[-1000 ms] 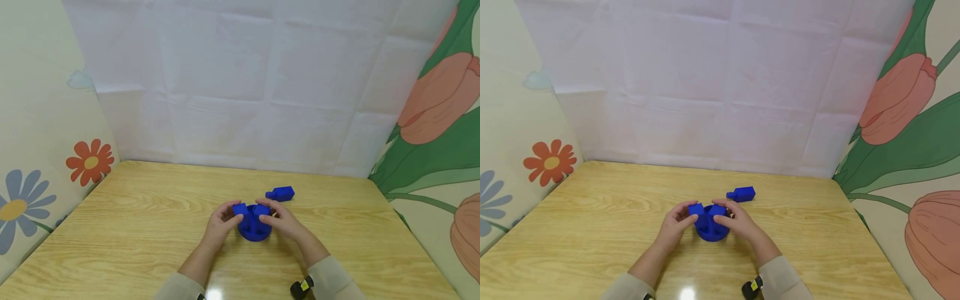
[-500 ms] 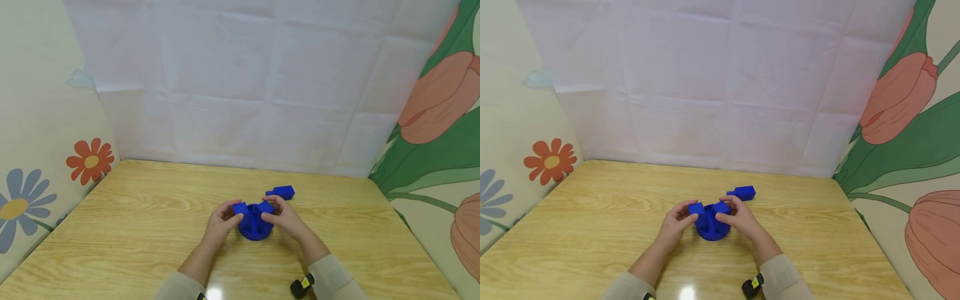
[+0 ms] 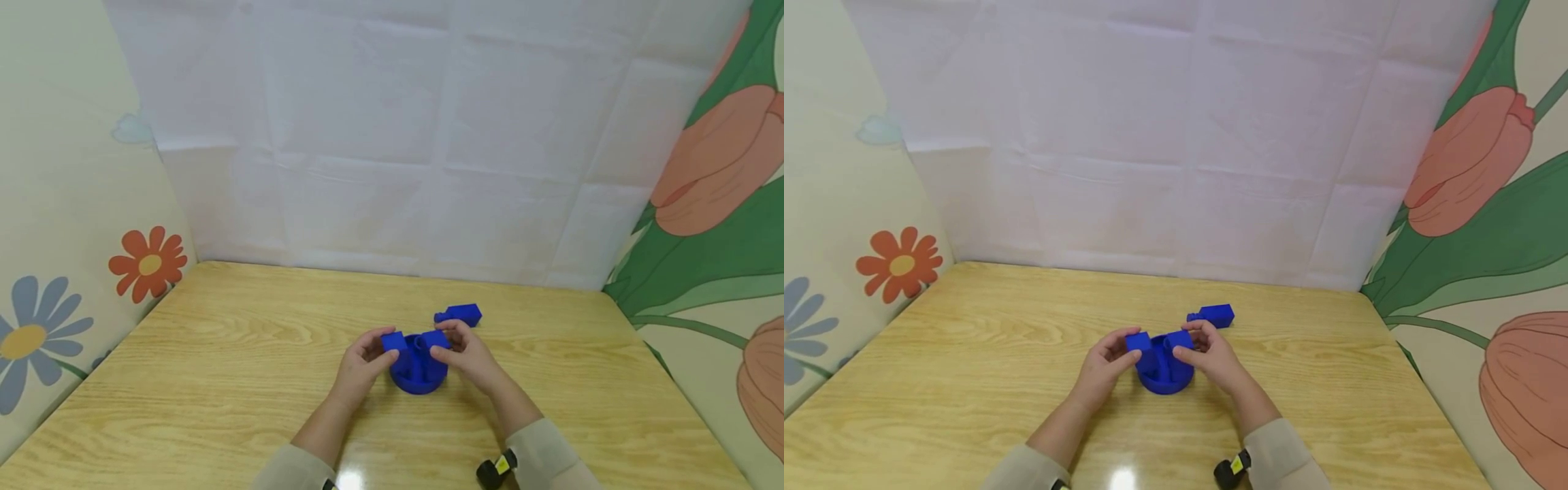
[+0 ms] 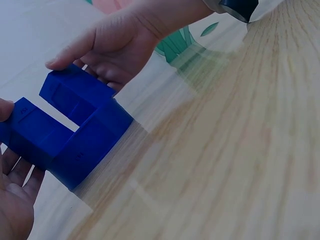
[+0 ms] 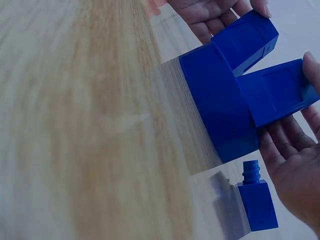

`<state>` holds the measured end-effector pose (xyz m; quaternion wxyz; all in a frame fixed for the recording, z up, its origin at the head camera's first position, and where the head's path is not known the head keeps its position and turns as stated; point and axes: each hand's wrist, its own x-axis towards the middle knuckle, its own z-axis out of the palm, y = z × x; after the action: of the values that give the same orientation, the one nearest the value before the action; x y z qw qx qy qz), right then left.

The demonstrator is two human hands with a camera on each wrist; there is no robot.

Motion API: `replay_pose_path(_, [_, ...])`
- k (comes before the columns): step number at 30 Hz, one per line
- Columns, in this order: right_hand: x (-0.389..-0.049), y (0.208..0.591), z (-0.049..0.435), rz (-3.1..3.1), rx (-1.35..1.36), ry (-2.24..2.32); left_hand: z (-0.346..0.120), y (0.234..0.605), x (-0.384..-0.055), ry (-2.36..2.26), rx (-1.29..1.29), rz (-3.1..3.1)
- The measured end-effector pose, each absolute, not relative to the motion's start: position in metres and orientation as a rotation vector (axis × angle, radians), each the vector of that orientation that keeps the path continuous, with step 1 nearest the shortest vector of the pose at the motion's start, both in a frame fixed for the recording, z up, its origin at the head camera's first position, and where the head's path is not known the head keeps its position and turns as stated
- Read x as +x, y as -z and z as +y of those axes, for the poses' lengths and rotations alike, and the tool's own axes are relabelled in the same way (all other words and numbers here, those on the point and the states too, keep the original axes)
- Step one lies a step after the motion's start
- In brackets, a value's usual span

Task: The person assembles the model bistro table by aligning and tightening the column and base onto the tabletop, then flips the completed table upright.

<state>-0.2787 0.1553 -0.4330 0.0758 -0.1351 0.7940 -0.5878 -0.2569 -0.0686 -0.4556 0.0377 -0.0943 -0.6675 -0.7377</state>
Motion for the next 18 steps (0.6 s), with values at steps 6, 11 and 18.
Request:
replay_pose_path(6, [-0.275, 0.434, 0.16, 2.394, -0.39, 1.828, -0.068, 0.456, -0.257, 2.246, -0.294, -2.041])
replay_pose_path(11, [-0.271, 0.434, 0.167, 2.362, -0.365, 1.839, -0.068, 0.457, -0.258, 2.261, -0.276, -2.034])
replay_pose_path(18, [-0.269, 0.434, 0.171, 2.369, -0.449, 1.754, -0.068, 0.457, -0.258, 2.254, -0.29, -2.036])
